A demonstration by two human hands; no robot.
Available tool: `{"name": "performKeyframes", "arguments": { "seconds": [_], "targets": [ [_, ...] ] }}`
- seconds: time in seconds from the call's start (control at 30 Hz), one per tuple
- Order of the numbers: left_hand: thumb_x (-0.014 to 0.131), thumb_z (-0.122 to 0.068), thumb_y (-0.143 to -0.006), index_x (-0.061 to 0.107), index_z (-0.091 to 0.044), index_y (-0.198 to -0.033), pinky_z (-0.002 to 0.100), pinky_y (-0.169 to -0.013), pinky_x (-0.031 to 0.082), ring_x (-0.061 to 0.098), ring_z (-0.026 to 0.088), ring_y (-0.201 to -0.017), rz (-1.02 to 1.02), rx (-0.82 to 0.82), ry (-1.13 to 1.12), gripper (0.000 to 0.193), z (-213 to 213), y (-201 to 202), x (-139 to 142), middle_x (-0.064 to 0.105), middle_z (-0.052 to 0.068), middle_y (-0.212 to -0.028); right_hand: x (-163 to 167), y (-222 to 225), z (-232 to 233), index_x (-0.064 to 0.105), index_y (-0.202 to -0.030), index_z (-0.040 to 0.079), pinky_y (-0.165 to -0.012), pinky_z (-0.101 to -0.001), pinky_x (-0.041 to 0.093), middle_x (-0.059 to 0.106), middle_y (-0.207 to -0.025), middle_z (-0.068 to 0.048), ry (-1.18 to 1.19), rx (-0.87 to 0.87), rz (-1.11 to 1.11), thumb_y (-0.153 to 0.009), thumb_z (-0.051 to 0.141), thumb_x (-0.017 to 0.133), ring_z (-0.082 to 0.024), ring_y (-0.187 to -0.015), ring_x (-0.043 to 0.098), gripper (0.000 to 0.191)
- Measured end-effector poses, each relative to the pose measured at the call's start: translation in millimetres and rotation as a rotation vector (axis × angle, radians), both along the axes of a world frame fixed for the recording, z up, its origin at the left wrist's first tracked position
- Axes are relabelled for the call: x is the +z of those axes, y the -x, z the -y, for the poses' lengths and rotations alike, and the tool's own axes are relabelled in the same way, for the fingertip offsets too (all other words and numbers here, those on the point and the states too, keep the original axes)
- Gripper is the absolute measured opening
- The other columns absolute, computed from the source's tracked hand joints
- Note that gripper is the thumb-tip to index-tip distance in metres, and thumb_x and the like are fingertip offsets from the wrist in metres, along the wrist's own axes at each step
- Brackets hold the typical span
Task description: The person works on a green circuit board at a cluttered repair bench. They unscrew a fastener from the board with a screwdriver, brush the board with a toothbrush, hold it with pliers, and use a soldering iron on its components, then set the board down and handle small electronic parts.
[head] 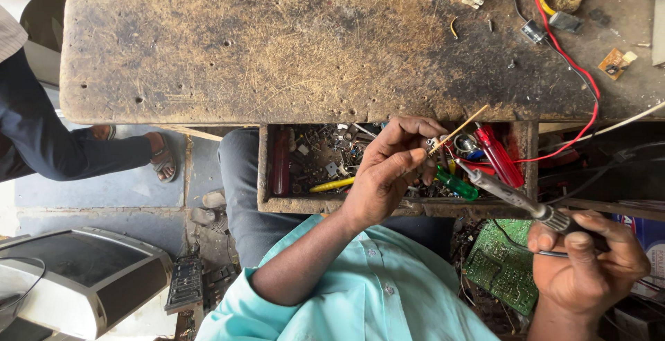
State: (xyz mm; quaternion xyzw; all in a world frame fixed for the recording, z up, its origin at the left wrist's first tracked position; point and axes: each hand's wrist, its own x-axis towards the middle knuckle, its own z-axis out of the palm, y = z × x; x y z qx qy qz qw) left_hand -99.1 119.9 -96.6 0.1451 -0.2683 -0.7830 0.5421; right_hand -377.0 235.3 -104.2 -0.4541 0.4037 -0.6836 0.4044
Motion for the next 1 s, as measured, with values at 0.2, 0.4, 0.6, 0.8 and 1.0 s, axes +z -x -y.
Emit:
{"name": "performKeyframes", "arguments": {
  "seconds": [0.2,0.4,0.6,0.8,1.0],
  "targets": [
    [0.056,-0.003,-0.108,0.061,0.007,-0.121,0.034,-0.093,0.053,0.062,0.019,-0.101,-0.01,-0.041,0.086,0.018,-2,1,-3,0.053,0.012,-0.128,-20,18,-5,0.07,-0.12,0.002,-0.058,-0.0325,0.05,0.07,-0.095,-0.014,-0.036,0.009,0.168,-0.11,0.015,0.073,-0.019,-0.071,0.063,0.017],
    [0.06,-0.009,-0.11,0.06,0.005,-0.126,0.04,-0.093,0.06,0.067,0.024,-0.104,-0.049,-0.073,-0.018,0.021,-3,3,-5,0.053,0.014,-0.134,-20,33,-5,0.062,-0.115,0.002,-0.064,-0.0232,0.045,0.066,-0.099,-0.007,-0.091,0.055,0.573,-0.111,0.034,0.067,-0.012,-0.074,0.057,0.034],
    [0.062,-0.008,-0.109,0.06,0.003,-0.126,0.043,-0.095,0.062,0.07,0.026,-0.105,-0.106,-0.119,-0.058,0.02,-5,4,-6,0.053,0.014,-0.135,9,15,0,0.063,-0.119,0.0,-0.052,-0.0213,0.042,0.064,-0.083,-0.006,-0.177,0.013,0.468,-0.111,0.036,0.071,-0.009,-0.063,0.054,0.038],
    [0.062,-0.007,-0.11,0.061,0.003,-0.126,0.041,-0.096,0.062,0.071,0.025,-0.107,-0.177,-0.156,-0.05,0.02,-3,0,-10,0.052,0.016,-0.141,22,-2,3,0.066,-0.115,-0.001,-0.056,-0.0324,0.048,0.067,-0.087,-0.014,-0.057,-0.07,-0.072,-0.111,0.028,0.068,-0.016,-0.066,0.057,0.029],
    [0.063,-0.009,-0.111,0.062,0.001,-0.126,0.038,-0.094,0.063,0.072,0.022,-0.101,-0.196,-0.188,-0.024,0.019,1,-5,-14,0.048,0.02,-0.15,20,9,-1,0.067,-0.126,-0.001,-0.061,-0.0344,0.049,0.072,-0.096,-0.018,0.006,-0.059,-0.18,-0.11,0.023,0.071,-0.019,-0.068,0.064,0.029]
  ]
}}
